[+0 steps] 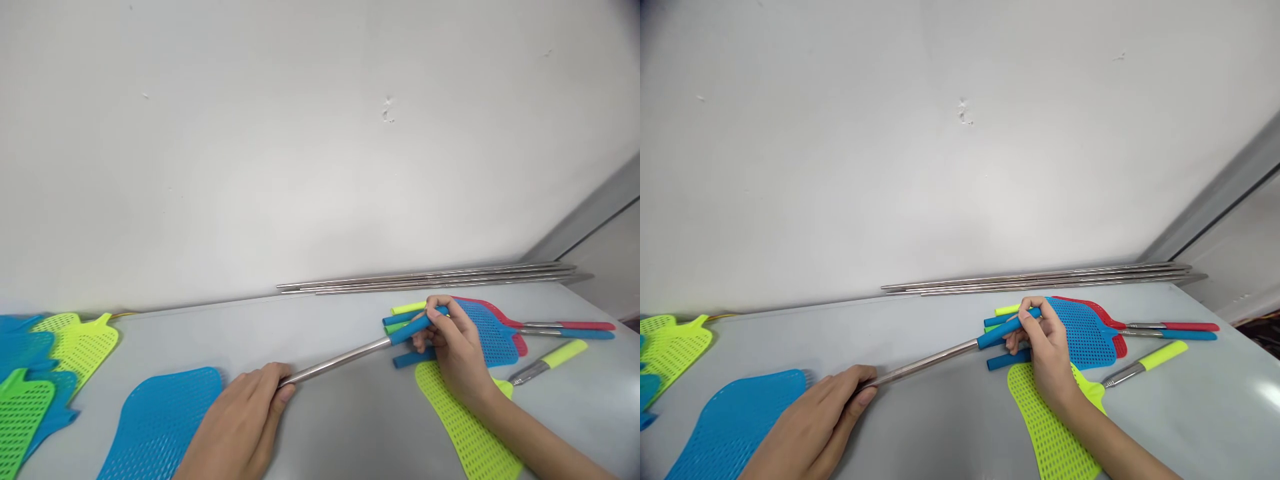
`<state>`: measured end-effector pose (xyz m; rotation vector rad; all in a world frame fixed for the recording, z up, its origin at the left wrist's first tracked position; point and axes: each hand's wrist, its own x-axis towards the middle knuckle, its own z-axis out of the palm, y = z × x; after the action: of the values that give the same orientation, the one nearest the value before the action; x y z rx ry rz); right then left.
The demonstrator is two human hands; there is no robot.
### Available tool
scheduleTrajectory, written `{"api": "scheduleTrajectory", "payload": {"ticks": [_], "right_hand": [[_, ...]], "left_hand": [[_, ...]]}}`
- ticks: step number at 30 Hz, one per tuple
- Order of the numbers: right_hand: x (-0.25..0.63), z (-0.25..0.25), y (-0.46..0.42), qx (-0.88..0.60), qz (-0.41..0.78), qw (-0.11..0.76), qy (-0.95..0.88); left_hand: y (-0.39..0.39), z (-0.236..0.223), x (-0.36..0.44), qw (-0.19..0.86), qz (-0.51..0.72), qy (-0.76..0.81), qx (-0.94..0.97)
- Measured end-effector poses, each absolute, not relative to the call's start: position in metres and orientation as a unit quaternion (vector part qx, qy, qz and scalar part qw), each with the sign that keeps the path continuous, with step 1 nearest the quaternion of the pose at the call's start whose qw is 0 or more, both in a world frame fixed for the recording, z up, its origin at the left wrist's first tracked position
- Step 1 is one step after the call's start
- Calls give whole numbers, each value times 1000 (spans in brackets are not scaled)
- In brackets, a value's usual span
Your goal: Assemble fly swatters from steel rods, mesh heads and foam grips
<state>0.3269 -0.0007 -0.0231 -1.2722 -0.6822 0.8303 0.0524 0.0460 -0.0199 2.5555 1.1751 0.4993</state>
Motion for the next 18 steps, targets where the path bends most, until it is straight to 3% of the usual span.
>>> {"api": "scheduleTrajectory", "payload": {"ticks": [10,18], "right_hand": [[329,-24,-3,-546,380,648,-372],[325,-19,-9,-561,398,526,-501]], "left_hand": [[46,-21,52,146,174,404,886],[48,-20,54,148,175,406,885]]}}
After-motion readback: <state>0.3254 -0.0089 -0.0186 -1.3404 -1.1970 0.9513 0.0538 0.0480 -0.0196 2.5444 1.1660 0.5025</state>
